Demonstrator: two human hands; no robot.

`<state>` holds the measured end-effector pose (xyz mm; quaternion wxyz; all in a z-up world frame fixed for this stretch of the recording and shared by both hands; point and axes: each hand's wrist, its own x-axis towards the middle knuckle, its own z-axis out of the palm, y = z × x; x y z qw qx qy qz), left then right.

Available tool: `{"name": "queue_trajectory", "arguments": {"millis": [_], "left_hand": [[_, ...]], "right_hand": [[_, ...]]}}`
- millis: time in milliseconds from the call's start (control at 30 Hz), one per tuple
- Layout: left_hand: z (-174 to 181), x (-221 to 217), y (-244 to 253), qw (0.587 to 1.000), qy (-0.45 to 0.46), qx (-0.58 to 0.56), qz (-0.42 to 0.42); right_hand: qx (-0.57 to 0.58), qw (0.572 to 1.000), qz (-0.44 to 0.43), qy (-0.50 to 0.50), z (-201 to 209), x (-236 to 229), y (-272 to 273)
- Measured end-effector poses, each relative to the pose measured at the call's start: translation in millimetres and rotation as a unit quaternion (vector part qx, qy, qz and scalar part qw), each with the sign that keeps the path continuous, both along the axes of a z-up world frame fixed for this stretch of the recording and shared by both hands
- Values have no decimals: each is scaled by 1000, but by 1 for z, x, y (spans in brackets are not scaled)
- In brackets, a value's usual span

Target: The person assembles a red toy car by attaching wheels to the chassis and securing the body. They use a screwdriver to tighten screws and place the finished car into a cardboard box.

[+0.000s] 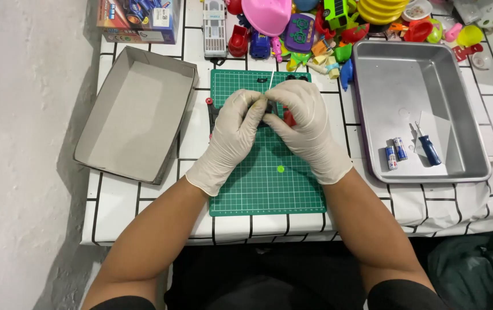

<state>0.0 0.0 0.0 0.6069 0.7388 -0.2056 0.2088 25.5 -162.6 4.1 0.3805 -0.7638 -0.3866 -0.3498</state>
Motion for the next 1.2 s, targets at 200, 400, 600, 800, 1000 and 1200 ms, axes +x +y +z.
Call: {"name": "queue_trajectory", "arguments": {"millis": [200,400,600,800,1000,1200], "left_hand": [[10,-2,10,994,-65,77,37],[30,-13,4,928,110,286,-212],[-2,-12,-9,863,5,448,-233],[-15,-10,-14,859,-16,465,-213],[8,2,8,937,56,324,-121],[3,53,30,968,67,240,17]], "right_hand": [[83,996,-4,12,6,6,-9],[131,989,-74,7,8,11,-28],[132,986,-95,32,11,3,-19],[128,986,-89,51,12,3,-21],[187,966,-37,174,33,-17,-22],[3,983,-46,178,-2,-53,-33]]}}
